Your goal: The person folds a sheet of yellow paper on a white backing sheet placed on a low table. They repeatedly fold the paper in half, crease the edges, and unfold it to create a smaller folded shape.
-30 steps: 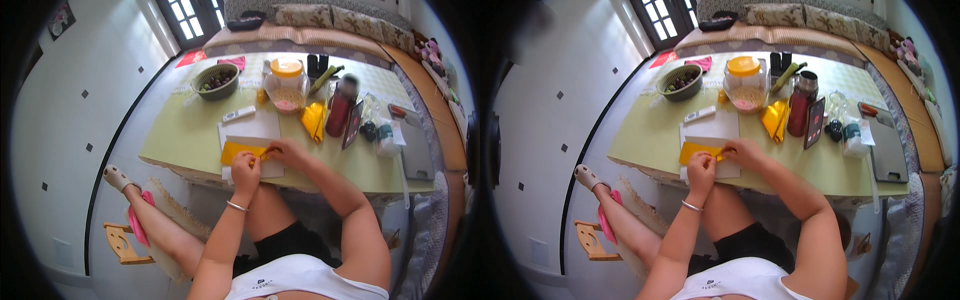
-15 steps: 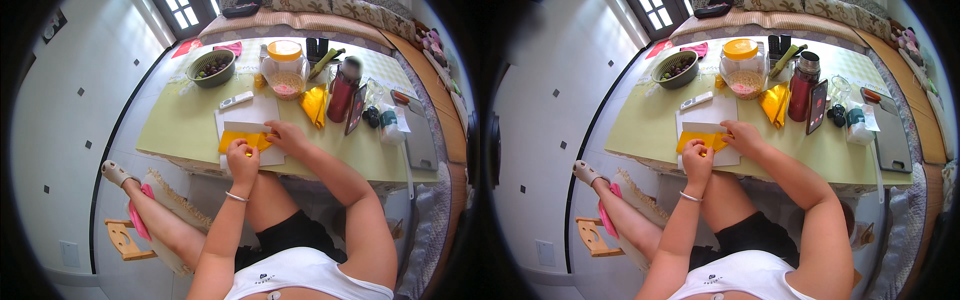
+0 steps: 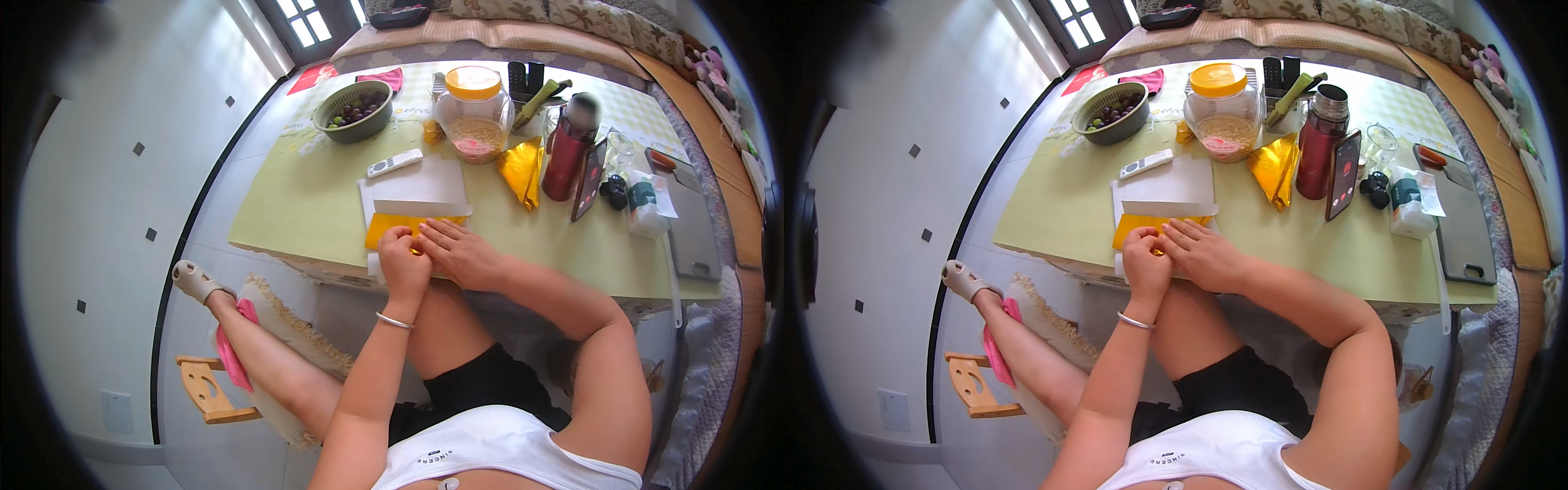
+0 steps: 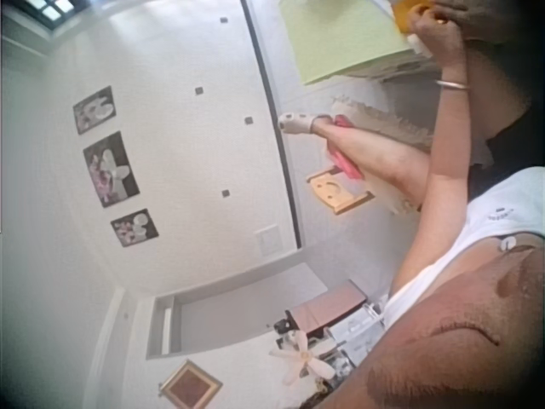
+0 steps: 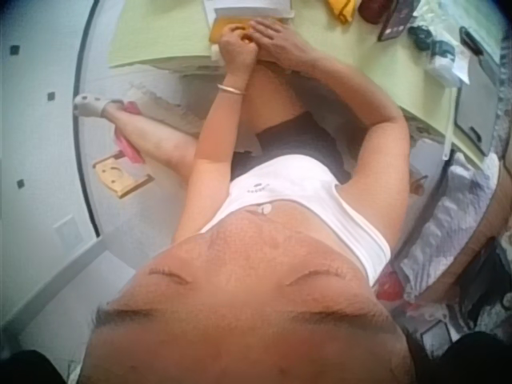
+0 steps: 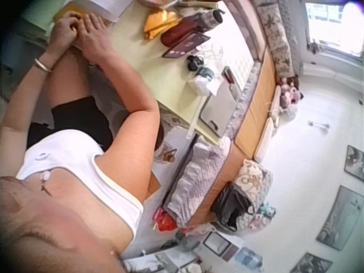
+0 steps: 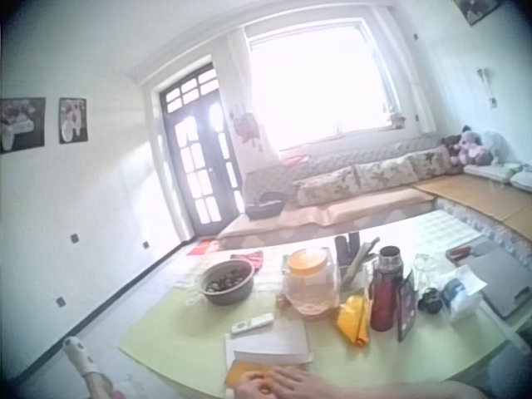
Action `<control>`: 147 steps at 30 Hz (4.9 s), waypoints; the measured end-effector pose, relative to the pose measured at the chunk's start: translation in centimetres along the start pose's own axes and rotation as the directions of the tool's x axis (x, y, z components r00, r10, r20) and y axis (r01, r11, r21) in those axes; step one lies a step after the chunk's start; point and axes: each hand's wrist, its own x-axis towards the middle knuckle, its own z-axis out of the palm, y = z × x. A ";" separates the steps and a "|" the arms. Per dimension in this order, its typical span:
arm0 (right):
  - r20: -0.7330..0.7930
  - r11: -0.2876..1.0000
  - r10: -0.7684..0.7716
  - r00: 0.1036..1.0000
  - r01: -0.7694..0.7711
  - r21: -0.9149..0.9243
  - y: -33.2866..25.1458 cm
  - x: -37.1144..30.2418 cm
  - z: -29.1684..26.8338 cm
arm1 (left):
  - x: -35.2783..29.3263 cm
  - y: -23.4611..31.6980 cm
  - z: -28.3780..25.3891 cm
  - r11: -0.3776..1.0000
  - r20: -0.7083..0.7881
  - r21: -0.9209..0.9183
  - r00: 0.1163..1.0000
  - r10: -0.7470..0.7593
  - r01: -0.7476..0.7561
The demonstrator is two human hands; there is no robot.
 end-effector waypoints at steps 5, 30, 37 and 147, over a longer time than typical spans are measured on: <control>0.164 0.992 0.049 0.985 -0.067 0.108 -0.9 -0.3 -1.1 | 0.1 0.4 -0.2 1.000 -0.019 -0.009 1.000 0.009 -0.009; 0.199 0.985 0.167 0.966 -0.173 0.016 -1.0 -0.6 -0.4 | 0.0 0.3 -0.4 1.000 -0.009 0.003 0.999 0.031 -0.030; 0.202 0.983 0.173 0.964 -0.183 0.033 -1.0 -0.8 -0.3 | -0.1 0.6 -0.4 0.999 0.000 0.022 0.999 0.044 -0.044; 0.044 0.950 0.157 0.987 -0.163 0.266 0.9 2.1 -0.3 | -1.0 -2.1 -3.8 0.995 0.001 0.086 0.999 -0.039 0.039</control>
